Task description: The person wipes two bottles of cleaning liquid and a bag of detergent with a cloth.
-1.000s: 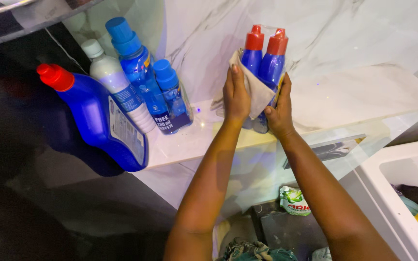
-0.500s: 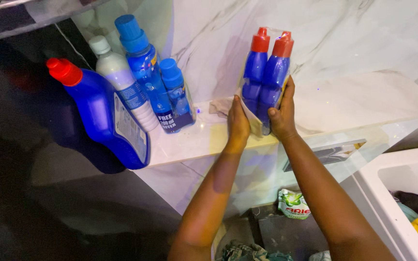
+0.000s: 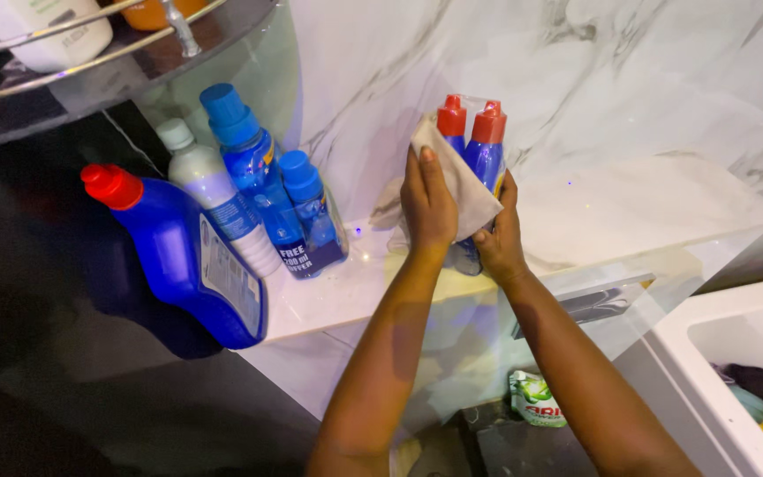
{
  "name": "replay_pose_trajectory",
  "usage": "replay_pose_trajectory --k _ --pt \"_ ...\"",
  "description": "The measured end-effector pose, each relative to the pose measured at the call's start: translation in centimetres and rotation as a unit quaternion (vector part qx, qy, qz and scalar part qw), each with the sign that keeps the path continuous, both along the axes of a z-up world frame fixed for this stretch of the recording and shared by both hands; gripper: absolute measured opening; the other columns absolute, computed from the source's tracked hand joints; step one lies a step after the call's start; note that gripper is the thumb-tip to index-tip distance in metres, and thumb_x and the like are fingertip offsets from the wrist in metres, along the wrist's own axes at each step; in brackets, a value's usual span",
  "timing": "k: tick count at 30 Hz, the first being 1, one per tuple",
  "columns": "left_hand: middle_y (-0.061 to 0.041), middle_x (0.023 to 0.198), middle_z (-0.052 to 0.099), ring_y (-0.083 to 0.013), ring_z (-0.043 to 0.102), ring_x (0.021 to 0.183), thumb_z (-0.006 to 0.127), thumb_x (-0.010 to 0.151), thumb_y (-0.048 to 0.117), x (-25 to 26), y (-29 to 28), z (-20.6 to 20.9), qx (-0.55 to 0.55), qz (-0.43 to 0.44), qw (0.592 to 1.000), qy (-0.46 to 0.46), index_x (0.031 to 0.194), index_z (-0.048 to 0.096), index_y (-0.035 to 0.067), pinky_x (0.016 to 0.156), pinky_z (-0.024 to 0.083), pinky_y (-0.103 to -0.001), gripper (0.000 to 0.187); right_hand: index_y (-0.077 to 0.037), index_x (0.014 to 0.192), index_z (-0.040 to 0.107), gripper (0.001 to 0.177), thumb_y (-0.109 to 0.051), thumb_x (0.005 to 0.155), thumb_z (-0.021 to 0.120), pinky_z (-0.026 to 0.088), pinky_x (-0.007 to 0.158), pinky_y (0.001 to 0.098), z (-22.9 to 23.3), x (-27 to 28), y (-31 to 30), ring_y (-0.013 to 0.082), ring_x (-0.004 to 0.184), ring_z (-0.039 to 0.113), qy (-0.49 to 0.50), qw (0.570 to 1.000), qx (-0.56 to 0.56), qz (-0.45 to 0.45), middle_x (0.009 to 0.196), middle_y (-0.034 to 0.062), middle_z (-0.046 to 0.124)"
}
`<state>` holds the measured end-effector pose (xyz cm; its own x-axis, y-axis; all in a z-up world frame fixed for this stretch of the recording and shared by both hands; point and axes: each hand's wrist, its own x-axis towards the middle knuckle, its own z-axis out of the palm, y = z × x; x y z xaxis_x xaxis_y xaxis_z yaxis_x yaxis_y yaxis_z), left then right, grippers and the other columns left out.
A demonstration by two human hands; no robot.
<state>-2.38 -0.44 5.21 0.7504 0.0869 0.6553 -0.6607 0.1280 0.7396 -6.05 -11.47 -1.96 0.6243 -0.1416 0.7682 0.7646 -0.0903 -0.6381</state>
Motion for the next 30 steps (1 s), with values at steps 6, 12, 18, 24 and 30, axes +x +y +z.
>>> replay_pose_trajectory --k 6,12,18,24,30 --pt "-0.023 0.133 0.066 -0.0353 0.064 0.123 0.033 0.110 0.037 -0.3 0.5 -5.6 0.003 0.016 0.994 0.105 0.141 0.054 -0.003 0.103 0.048 -0.040 0.054 0.005 0.162 0.013 0.129 -0.089 0.084 0.055 0.027 0.128 0.0408 -0.4 0.4 -0.4 0.0296 0.153 0.034 -0.004 0.997 -0.043 -0.071 0.162 0.0207 0.034" --pt "-0.025 0.126 0.068 -0.0374 0.065 0.118 0.033 0.109 0.037 -2.1 1.0 -9.6 0.014 0.033 0.988 0.150 0.135 0.058 -0.004 0.098 0.049 -0.040 0.055 0.004 0.162 0.014 0.128 -0.088 0.083 0.055 0.028 0.127 0.0407 0.0 -0.1 -0.4 0.0304 0.152 0.035 0.005 0.997 -0.048 -0.065 0.160 0.0209 0.035" --pt "-0.026 0.134 0.063 -0.0373 0.060 0.126 0.034 0.112 0.032 -3.1 0.5 -6.8 0.006 0.057 0.994 0.092 0.140 0.056 -0.004 0.106 0.046 -0.040 0.051 0.002 0.160 0.013 0.126 -0.083 0.083 0.066 0.034 0.121 0.0400 0.7 -0.7 0.5 0.0291 0.145 0.041 0.060 0.995 -0.030 -0.071 0.156 0.0205 0.038" --pt "-0.023 0.164 0.042 -0.0343 0.040 0.154 0.032 0.116 0.028 -1.3 -0.1 2.2 -0.071 0.010 0.995 -0.076 0.157 0.038 -0.002 0.127 0.031 -0.039 0.051 0.004 0.163 0.014 0.128 -0.084 0.083 0.062 0.032 0.125 0.0388 0.3 -0.3 0.1 0.0274 0.148 0.041 0.012 0.999 -0.017 -0.038 0.158 0.0182 0.040" --pt "-0.019 0.164 0.046 -0.0364 0.044 0.153 0.045 0.113 0.032 -0.5 -0.5 6.6 0.206 0.154 0.948 -0.186 0.160 0.042 0.008 0.129 0.036 -0.046 0.052 0.004 0.164 0.015 0.128 -0.084 0.085 0.062 0.029 0.128 0.0392 -0.8 0.3 -0.6 0.0272 0.153 0.035 -0.009 0.999 -0.026 -0.038 0.163 0.0178 0.035"
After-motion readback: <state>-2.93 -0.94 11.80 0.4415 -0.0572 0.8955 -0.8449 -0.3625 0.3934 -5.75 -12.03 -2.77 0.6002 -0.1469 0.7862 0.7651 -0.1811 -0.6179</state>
